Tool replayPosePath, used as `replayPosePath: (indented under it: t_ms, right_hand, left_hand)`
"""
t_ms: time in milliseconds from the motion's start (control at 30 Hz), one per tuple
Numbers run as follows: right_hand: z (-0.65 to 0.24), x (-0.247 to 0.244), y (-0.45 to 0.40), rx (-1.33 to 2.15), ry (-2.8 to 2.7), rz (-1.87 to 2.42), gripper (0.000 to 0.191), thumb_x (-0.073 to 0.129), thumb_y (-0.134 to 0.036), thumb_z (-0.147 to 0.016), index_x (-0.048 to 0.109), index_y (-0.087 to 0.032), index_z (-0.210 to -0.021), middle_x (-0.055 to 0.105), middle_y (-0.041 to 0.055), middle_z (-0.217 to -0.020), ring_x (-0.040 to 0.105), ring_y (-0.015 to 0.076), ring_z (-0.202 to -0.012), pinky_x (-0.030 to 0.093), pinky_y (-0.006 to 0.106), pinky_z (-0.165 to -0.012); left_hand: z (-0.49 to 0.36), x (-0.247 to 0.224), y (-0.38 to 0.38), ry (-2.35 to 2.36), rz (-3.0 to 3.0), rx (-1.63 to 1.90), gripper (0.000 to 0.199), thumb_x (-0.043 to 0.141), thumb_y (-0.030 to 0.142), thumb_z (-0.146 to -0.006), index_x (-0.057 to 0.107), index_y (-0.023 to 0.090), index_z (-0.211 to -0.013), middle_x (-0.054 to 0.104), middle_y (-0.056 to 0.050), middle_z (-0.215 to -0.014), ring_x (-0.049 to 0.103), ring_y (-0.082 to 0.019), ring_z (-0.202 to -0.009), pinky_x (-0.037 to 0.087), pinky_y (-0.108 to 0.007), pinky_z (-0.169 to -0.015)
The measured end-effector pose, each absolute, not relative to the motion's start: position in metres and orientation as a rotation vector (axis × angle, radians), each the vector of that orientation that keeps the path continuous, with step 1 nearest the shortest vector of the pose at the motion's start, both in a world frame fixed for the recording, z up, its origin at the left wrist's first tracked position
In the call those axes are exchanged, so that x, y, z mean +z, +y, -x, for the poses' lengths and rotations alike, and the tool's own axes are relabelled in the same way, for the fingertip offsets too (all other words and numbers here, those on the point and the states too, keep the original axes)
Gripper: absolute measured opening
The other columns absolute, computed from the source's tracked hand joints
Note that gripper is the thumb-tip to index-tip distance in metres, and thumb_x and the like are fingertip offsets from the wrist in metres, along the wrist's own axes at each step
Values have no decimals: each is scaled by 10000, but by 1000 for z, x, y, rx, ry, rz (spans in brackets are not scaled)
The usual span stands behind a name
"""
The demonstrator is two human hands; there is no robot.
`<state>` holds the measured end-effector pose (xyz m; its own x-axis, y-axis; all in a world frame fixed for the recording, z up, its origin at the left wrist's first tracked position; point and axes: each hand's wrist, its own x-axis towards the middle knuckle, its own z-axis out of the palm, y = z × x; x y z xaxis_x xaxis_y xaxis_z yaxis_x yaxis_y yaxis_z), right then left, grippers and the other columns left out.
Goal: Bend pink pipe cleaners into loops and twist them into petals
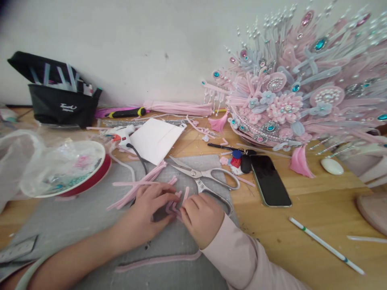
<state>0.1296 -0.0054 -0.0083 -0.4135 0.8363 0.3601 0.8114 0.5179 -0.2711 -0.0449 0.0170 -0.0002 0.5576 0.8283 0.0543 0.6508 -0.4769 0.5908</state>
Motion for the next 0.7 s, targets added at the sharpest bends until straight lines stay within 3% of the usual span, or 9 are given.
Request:
replayPosePath:
  t_ms: [333,500,700]
  right_hand:
    - [-133,-6,-6,285,-2319,1375,147,526,-128,-727,616,-173,-834,638,51,-851,553,191,-752,398,301,-665]
    - [-138,-5,-2,198,-2406,1488,100,556,-114,-700,626,-185,-712,629,31,-715,549,190,-670,367,303,-613]
    - [-134,-12,-3,306,-2427,1442,135,524,-119,-756,633,-183,-709,629,30,-689,560,170,-666,373,281,-619]
  left_hand:
    - [47,0,16,1196,-2249,483,281,561,222,-736,526,248,-1013,541,-32,-1085,438,-214,-1056,254,-368,-848]
    - [47,2,16,1223,-2280,439,274,587,232,-710,538,254,-979,554,-14,-1031,469,-211,-997,250,-367,-830]
    - [45,3,16,1248,-2335,429,204,577,262,-723,555,228,-923,575,-16,-979,490,-207,-953,251,-372,-826]
